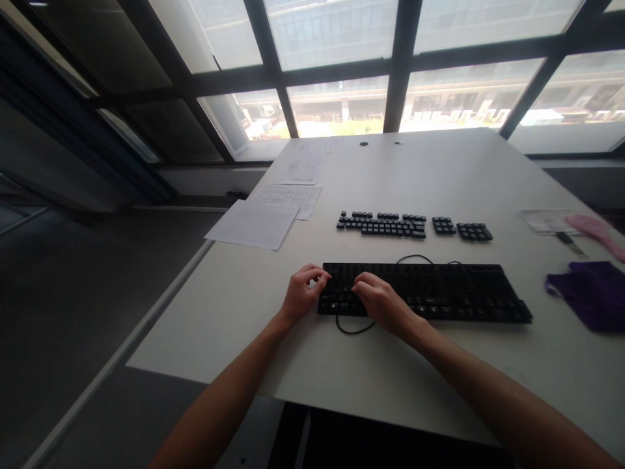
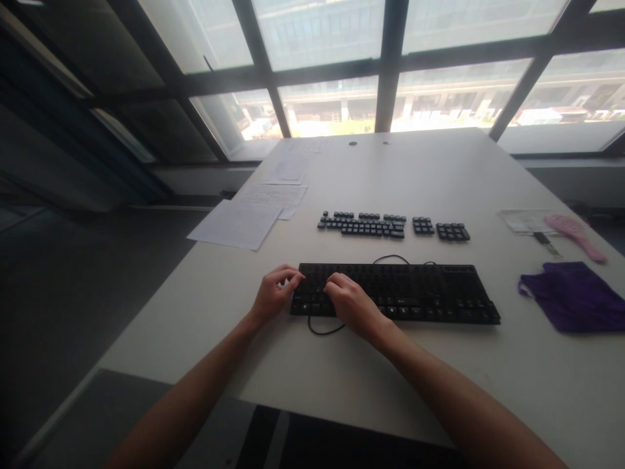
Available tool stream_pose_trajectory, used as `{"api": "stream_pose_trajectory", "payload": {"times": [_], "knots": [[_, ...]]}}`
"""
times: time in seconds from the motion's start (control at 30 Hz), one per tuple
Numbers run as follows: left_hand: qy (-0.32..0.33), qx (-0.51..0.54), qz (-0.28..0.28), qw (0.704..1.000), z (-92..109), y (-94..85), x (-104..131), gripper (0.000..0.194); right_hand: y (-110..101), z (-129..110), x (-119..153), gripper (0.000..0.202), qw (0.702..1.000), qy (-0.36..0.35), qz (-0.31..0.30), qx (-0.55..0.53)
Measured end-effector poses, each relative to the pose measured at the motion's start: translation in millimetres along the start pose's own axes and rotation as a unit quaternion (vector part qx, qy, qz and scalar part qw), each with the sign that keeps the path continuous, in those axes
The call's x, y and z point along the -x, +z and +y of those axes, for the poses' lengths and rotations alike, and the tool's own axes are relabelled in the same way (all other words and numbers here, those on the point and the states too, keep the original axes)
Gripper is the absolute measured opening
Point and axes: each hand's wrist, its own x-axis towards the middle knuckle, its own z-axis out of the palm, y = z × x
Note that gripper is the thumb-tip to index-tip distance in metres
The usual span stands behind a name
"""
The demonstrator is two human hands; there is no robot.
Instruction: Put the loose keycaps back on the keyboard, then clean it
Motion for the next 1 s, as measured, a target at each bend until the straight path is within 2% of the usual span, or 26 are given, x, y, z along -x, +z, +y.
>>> {"api": "stream_pose_trajectory", "payload": {"times": [0.23, 0.37, 0.5, 0.63, 0.7, 1.0], "knots": [[-0.008, -0.002, -0.011, 1.000, -2, 0.7, 1, 0.019, -2, -4, -5, 0.021, 1.000, 0.002, -0.022, 0.019], [-0.010, -0.004, -0.010, 1.000, -2, 1.1, 1, 0.019, -1, -4, -5, 0.020, 1.000, 0.009, -0.015, 0.021], [-0.013, -0.005, -0.005, 1.000, -3, 0.8, 1, 0.019, -1, -4, 0, 0.017, 0.999, -0.003, 0.031, -0.019], [-0.018, -0.003, -0.001, 1.000, -4, 0.1, 0, 0.020, -7, -7, 4, 0.016, 0.989, 0.020, 0.144, -0.029], [-0.021, -0.001, 0.000, 1.000, -5, -0.1, 0, 0.020, -12, -8, 5, 0.016, 0.984, 0.038, 0.175, -0.012], [-0.041, -0.010, 0.022, 0.999, -9, -3.4, -3, 0.023, -21, 0, 6, 0.016, 0.980, 0.085, 0.176, 0.039]]}}
